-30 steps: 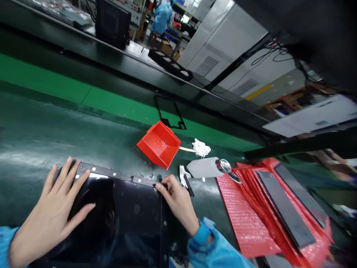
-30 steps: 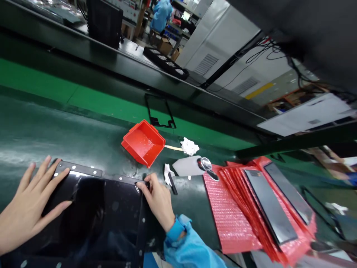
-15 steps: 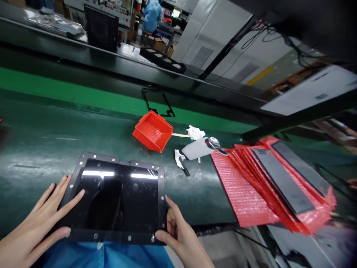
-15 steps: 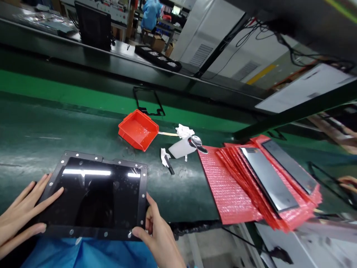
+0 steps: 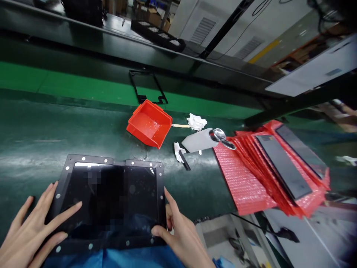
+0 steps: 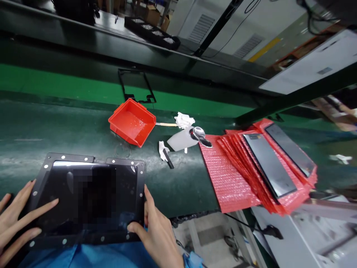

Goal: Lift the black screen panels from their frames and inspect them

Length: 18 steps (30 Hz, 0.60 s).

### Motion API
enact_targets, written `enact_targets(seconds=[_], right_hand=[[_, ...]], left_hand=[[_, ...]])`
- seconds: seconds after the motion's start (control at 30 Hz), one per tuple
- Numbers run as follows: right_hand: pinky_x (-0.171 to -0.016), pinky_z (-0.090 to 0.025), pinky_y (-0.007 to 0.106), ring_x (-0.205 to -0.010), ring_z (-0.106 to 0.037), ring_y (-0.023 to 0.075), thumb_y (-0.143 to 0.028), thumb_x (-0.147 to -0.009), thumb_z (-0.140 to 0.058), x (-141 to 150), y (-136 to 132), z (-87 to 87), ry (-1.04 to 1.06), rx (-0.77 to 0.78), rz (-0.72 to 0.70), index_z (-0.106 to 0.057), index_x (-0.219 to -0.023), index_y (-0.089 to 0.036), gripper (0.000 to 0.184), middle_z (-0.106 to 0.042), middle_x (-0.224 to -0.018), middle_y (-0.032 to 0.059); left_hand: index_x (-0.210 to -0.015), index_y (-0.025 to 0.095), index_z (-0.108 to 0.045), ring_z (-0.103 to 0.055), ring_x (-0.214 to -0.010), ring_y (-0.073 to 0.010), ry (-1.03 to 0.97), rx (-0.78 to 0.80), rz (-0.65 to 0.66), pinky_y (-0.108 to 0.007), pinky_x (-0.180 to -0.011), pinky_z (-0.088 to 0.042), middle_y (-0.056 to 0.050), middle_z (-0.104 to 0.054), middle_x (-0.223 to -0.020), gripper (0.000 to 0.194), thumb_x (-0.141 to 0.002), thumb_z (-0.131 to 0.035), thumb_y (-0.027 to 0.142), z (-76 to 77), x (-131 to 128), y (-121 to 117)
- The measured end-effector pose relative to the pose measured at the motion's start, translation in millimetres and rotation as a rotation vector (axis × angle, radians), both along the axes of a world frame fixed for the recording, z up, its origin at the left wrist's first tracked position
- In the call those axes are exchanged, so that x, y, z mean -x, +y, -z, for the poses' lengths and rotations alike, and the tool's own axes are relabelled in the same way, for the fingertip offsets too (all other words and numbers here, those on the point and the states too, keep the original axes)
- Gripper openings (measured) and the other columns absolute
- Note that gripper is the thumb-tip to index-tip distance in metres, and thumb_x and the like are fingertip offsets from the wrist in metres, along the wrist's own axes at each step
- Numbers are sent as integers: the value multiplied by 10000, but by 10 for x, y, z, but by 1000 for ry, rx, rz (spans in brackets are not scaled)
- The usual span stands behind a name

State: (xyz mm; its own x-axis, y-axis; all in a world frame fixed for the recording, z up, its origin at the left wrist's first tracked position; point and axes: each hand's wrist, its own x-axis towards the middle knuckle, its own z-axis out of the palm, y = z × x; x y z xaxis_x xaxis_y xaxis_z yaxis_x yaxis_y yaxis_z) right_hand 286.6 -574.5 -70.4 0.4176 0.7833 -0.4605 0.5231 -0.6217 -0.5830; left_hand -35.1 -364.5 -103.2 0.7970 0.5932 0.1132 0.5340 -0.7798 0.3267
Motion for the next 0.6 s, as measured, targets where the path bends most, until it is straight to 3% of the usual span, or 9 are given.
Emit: enact_targets(seconds=[0.13,0.27,0.47,0.6], right_hand=[[-599,-446,285,-630,-567,189,-453,-918,-500,38,56,91,-172,-164,-3,-176,-1494,-217,702,-482,-710,-35],[-571,-407,268,-592,-577,179,-468,-985,-333,-6,195,187,-318,-280,8,-352,-1418,-167,527,-488,-648,-27],[-593,-384,267,-619,-611,186,-509,-997,-272,-4,270,255,-382,-359,22,-440,-1357,-141,542,-534,-621,-12],[-596,-384,275,-636,-630,197,-506,-998,-274,14,263,282,-413,-377,34,-465,-1335,-132,539,-578,-632,4]], left_hand=[[-1460,360,-316,-163,-1434,-379,120,31,-50,-644,-1109,-204,-5,-102,-1594,524,-943,-399,374,-92,-139,-52],[-1492,308,-244,-56,-1455,-355,12,-6,-125,-621,-1141,-141,-12,-29,-1602,534,-969,-329,375,-92,-275,-66],[-1514,265,-144,-182,-1449,-258,-150,37,-242,-509,-1187,-176,-26,-168,-1584,548,-991,-297,321,-63,-339,-137],[-1511,261,-163,-196,-1445,-257,-198,24,-326,-481,-1187,-201,-27,-163,-1585,550,-988,-314,342,-31,-343,-162]])
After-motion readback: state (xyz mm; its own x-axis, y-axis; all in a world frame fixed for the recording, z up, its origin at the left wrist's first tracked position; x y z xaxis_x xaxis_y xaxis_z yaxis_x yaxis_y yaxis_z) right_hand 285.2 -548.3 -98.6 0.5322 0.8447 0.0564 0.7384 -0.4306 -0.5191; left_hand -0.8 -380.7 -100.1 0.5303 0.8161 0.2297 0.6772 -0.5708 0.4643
